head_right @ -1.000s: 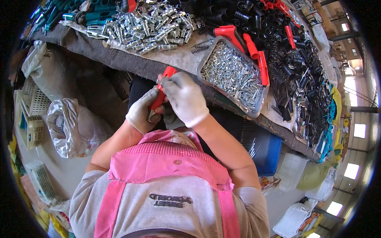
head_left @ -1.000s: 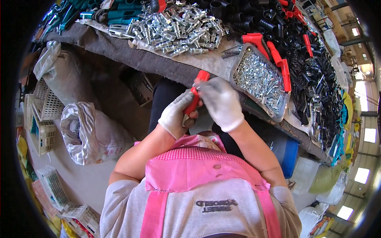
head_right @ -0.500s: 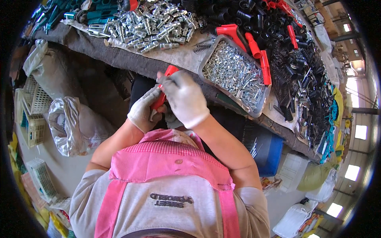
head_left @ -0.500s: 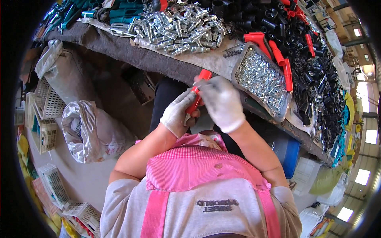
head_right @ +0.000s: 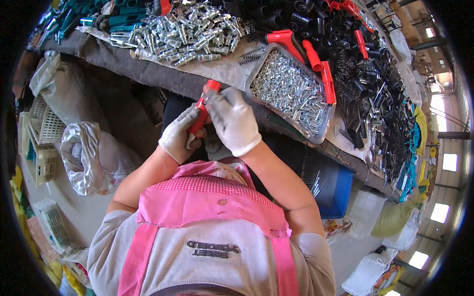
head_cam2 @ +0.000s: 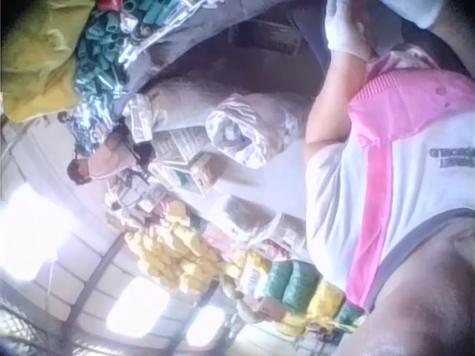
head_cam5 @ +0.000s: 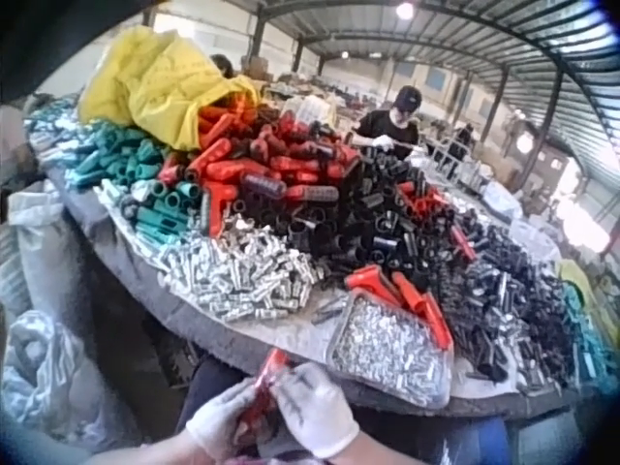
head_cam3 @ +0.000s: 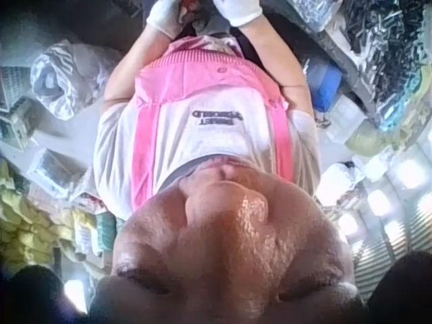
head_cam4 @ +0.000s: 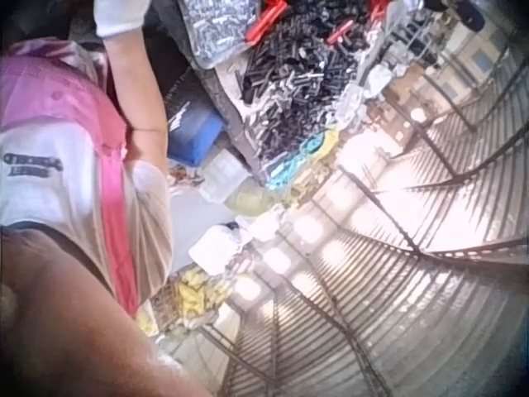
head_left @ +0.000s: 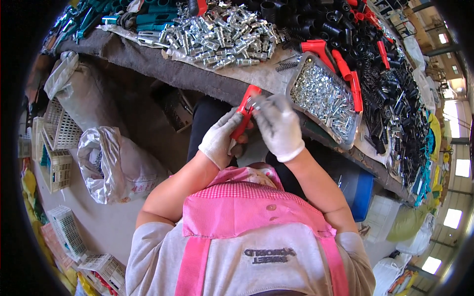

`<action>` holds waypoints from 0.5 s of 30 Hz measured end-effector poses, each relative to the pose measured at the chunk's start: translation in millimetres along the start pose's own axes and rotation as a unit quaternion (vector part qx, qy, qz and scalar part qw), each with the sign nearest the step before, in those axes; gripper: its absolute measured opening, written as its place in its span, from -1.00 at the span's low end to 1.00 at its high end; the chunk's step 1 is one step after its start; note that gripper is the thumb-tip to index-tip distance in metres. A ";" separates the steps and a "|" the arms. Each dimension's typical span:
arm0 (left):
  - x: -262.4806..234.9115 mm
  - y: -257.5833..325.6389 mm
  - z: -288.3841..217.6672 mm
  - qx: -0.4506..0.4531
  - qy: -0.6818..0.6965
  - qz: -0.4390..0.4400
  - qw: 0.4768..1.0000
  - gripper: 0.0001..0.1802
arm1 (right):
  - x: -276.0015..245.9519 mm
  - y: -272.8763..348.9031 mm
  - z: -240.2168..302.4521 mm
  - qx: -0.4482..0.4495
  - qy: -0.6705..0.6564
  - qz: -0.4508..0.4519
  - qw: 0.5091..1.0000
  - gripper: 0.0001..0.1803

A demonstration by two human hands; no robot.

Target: Assembling hardware components by hand at a factory workbench, inserting metal tubes and springs into plastic handles.

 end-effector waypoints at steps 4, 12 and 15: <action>0.2 0.3 6.9 0.001 0.016 -0.011 1.000 -0.66 | 21.2 12.8 -8.8 0.016 0.031 0.046 0.998 -0.60; -0.2 1.2 6.8 0.010 -0.001 -0.013 1.000 -0.65 | 13.2 4.5 -1.0 0.006 0.028 0.045 0.999 -0.65; -3.0 1.2 7.8 0.011 -0.002 -0.020 1.000 -0.64 | 23.9 9.0 -7.3 0.022 -0.045 0.036 0.998 -0.66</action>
Point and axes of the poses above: each hand's wrist, its own y-axis away from the middle knuckle, its own x-axis out of the palm, z = x × y, the point moved 3 cm from there along -y, towards the middle knuckle, and after that the axes turned 13 degrees about -x, right-handed, at the moved point
